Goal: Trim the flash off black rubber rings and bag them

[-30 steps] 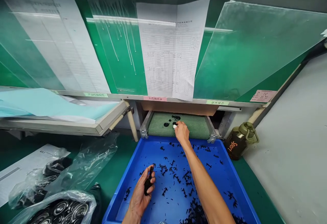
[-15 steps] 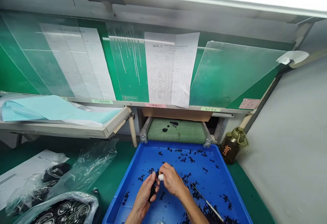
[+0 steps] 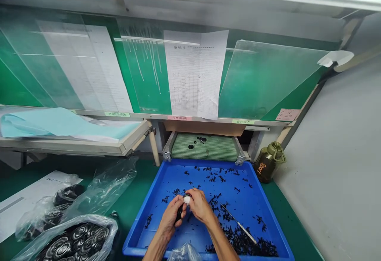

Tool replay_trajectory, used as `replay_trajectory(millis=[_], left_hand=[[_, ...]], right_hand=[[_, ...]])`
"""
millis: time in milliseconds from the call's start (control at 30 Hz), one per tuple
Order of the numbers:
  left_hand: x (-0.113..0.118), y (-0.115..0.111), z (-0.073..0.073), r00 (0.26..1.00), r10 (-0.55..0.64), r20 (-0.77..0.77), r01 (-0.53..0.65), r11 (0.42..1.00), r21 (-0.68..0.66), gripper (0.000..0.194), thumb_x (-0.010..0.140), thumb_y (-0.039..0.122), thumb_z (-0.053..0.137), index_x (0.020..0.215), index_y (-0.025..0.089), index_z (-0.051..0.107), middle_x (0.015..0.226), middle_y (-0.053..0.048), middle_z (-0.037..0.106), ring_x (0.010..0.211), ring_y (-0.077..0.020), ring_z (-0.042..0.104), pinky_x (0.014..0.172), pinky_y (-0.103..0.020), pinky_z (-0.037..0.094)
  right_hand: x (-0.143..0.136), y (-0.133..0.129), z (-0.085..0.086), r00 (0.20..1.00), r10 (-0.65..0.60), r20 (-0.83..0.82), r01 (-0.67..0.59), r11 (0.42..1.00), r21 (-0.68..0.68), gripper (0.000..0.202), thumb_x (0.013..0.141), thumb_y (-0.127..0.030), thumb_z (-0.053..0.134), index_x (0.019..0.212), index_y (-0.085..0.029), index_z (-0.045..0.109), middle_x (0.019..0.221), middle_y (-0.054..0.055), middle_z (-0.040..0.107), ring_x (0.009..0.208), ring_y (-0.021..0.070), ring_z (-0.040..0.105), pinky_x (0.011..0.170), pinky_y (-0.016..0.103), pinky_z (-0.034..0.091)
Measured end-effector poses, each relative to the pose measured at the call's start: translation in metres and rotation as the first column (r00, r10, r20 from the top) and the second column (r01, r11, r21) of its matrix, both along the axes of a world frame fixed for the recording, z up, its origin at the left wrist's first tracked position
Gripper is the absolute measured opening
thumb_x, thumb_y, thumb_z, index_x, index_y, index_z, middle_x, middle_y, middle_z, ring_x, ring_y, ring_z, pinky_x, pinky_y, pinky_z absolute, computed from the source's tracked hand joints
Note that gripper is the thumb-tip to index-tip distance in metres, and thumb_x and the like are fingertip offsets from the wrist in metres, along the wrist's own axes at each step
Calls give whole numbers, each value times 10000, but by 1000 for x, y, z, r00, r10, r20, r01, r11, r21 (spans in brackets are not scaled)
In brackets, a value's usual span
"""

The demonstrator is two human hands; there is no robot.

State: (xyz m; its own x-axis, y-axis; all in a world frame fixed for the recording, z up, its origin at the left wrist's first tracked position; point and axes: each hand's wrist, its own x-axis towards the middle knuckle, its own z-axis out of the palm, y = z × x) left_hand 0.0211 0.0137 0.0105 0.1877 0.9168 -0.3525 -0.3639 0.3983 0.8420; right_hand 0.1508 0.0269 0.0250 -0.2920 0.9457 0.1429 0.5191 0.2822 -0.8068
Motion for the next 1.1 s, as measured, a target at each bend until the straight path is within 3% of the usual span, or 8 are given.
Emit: replay_trajectory(millis=[200, 267, 367, 500, 600, 700, 900, 1100], left_hand=[[0, -1, -2, 997, 78, 15, -78, 995, 64, 412, 697, 566, 612, 744, 179, 481, 498, 50, 521, 338, -39, 365, 284, -123, 152], [-3, 0, -1, 990, 118, 76, -122, 991, 49, 378, 709, 516, 638, 738, 172, 485, 507, 48, 519, 341, -33, 361, 279, -118, 166], [-12, 3, 2, 930, 278, 241, -257, 960, -115, 274, 725, 354, 679, 847, 158, 530, 525, 61, 485, 361, -28, 374, 272, -103, 180], [-21, 6, 7, 806, 399, 438, -305, 913, -271, 231, 797, 186, 595, 1019, 139, 550, 546, 69, 424, 374, -21, 364, 265, -94, 212], [-22, 6, 7, 773, 414, 482, -309, 908, -284, 155, 815, 194, 584, 955, 130, 565, 590, 51, 448, 393, -15, 371, 265, -92, 231], [-21, 5, 3, 784, 388, 485, -323, 922, -214, 210, 746, 202, 677, 909, 134, 563, 658, 30, 505, 431, -9, 395, 282, -85, 240], [-18, 2, 2, 880, 279, 384, -269, 960, -79, 434, 650, 253, 768, 1004, 154, 536, 694, 8, 560, 487, -32, 442, 335, -107, 262], [-13, -1, 7, 922, 210, 324, -232, 972, 30, 509, 599, 249, 795, 1012, 188, 504, 753, 9, 580, 524, -43, 473, 376, -130, 272]], right_hand=[[-8, 14, -2, 994, 91, -54, -94, 994, -50, 282, 809, -142, 359, 886, -174, 628, 602, -18, 589, 543, 109, 552, 566, 206, 421], [-5, 26, 4, 991, 127, 51, -122, 987, -101, 316, 825, -123, 317, 928, -172, 612, 560, -33, 578, 480, 104, 545, 516, 195, 414], [5, 58, 28, 951, -5, 308, 1, 1000, 15, 374, 810, -62, 315, 1002, -199, 605, 774, 14, 645, 651, 124, 607, 626, 219, 437], [10, 116, 67, 893, -237, 383, 183, 968, 172, 410, 849, -104, 331, 1201, -199, 518, 1133, 107, 546, 981, 196, 553, 798, 277, 400], [3, 153, 81, 856, -306, 417, 236, 948, 211, 422, 841, -149, 395, 1253, -172, 483, 1192, 133, 488, 956, 215, 552, 760, 289, 405], [-3, 173, 82, 845, -298, 444, 219, 950, 221, 372, 788, -124, 461, 1140, -166, 576, 1149, 120, 509, 873, 199, 573, 713, 277, 408], [12, 159, 71, 887, -253, 386, 147, 948, 282, 333, 788, -78, 390, 1043, -150, 591, 1012, 103, 596, 863, 190, 576, 719, 261, 414], [34, 101, 44, 949, -114, 294, 60, 981, 184, 391, 859, -143, 278, 1144, -207, 537, 689, -19, 630, 556, 115, 570, 583, 215, 438]])
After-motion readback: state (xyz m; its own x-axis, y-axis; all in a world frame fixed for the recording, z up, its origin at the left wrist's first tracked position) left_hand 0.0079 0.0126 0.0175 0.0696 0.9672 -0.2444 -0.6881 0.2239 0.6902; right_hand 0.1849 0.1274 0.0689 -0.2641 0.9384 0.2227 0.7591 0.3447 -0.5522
